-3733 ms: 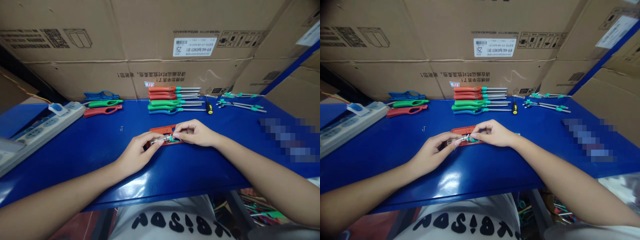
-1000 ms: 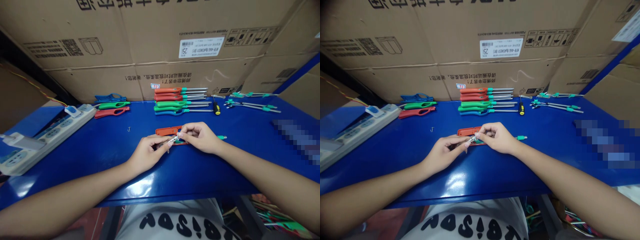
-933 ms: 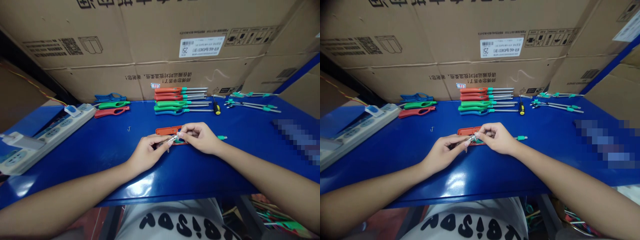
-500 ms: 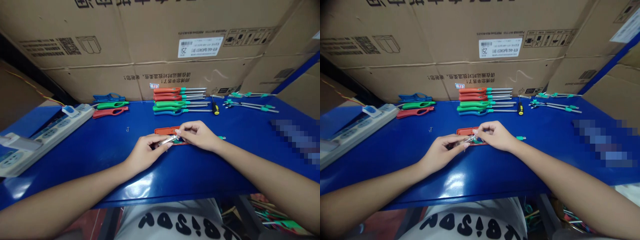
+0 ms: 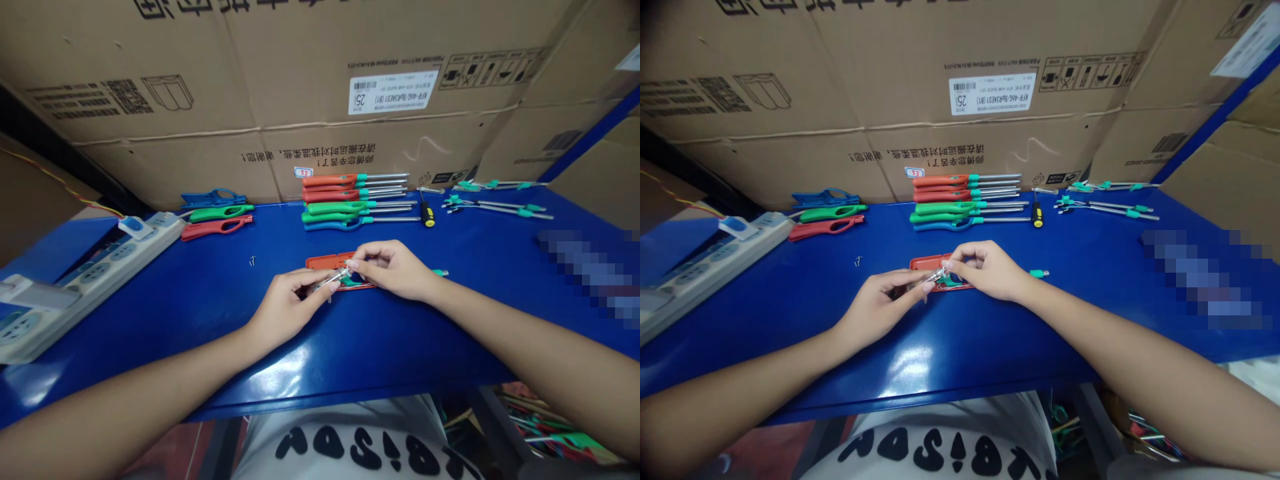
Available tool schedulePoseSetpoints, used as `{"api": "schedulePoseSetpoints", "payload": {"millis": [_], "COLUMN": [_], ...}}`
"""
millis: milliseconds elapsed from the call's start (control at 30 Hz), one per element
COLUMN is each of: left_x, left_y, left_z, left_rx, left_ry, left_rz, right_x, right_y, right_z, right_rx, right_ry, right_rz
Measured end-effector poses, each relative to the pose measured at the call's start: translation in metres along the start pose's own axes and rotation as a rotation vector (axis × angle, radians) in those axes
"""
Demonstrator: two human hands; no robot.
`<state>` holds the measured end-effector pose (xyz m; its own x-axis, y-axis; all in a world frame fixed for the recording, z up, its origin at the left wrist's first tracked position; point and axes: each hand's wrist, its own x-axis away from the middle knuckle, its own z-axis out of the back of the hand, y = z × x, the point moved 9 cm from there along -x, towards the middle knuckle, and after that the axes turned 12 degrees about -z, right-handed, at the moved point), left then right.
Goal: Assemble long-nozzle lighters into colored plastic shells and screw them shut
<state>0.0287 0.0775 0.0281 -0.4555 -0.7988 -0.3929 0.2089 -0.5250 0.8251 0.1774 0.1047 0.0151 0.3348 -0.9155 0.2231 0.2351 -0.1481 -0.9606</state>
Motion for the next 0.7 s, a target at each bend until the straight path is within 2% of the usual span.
{"api": "schedulePoseSetpoints", "payload": {"millis": [167,333,567,700], "left_x": [-0.001,-0.001,-0.005,-0.006], "left_y": [0.001,0.004,0.009,0.009], "left_z": [-0.004,-0.005,0.014,0.015], "left_rx": [-0.02,-0.075,-0.267,-0.366], "left_ry": [-0.024,-0.09,-0.148,-0.227], "left_rz": [-0.029,-0.069,-0.099,-0.128], "right_x": [0.004,0.003,0.002,-0.001], "right_y": [0.002,0.005,-0.004,-0.005], "right_z": [0.0,-0.001,0.002,0.014], "right_rx": [0.033,0.088,0.073,0.054], "right_ry": [0.055,0.039,0.004,0.04], "right_rz": [0.031,0.031,0.045,0.048]}}
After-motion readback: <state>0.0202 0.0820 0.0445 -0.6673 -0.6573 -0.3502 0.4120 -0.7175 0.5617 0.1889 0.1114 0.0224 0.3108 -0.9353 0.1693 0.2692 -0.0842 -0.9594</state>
